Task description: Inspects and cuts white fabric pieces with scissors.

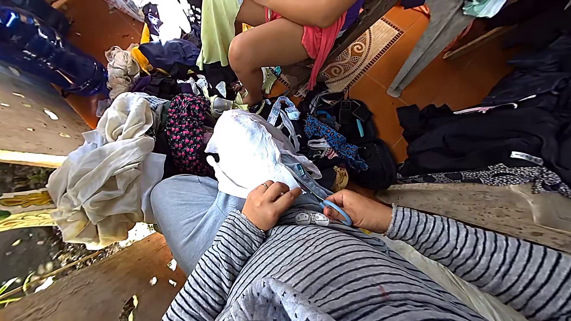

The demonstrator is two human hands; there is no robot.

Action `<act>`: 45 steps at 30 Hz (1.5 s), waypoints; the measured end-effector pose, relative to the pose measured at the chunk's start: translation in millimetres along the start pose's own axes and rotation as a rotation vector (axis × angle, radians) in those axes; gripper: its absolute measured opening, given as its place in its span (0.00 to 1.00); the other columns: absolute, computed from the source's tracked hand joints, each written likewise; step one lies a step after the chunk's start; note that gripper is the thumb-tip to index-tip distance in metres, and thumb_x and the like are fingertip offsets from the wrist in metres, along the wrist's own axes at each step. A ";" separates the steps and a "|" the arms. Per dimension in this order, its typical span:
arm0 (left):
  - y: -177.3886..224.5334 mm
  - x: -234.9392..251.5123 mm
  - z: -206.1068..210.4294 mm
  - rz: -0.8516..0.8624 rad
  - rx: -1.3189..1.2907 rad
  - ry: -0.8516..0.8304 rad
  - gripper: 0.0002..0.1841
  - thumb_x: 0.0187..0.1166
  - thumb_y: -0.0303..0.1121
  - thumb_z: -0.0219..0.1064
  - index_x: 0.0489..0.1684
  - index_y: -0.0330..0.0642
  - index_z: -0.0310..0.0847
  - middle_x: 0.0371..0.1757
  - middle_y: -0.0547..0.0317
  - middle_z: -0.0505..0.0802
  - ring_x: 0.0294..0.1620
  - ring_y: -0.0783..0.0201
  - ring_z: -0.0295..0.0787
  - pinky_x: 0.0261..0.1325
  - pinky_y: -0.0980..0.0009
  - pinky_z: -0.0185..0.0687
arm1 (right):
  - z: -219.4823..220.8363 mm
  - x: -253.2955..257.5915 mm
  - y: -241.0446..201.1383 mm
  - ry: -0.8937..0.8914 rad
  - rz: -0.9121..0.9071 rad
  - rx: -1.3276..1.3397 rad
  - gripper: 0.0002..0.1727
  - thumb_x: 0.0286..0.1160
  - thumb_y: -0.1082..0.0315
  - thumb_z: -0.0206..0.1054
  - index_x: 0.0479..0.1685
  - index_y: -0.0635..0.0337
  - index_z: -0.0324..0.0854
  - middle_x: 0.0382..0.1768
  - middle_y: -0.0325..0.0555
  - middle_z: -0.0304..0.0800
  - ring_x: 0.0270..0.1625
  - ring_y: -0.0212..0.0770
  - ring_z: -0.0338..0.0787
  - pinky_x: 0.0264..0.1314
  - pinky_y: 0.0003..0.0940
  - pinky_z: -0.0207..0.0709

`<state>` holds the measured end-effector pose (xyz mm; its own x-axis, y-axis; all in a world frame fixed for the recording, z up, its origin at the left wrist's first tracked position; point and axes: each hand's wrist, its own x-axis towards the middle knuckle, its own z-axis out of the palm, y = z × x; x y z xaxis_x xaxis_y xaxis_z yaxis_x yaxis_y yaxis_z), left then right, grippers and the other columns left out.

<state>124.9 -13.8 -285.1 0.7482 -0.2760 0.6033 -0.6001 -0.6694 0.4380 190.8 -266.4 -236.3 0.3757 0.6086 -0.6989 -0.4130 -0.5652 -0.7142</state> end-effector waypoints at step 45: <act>-69.1 30.6 -22.9 -0.839 0.171 0.033 0.36 0.83 0.47 0.63 0.84 0.31 0.65 0.81 0.28 0.74 0.80 0.29 0.70 0.76 0.33 0.66 | 24.6 16.4 -30.9 0.079 0.147 0.437 0.20 0.93 0.56 0.54 0.30 0.55 0.78 0.14 0.30 0.80 0.08 0.19 0.65 0.10 0.13 0.57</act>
<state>182.8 39.8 -281.7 0.9154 0.3757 0.1444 0.2016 -0.7383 0.6436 189.3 -225.2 -224.7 0.3418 0.4858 -0.8045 -0.7709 -0.3446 -0.5356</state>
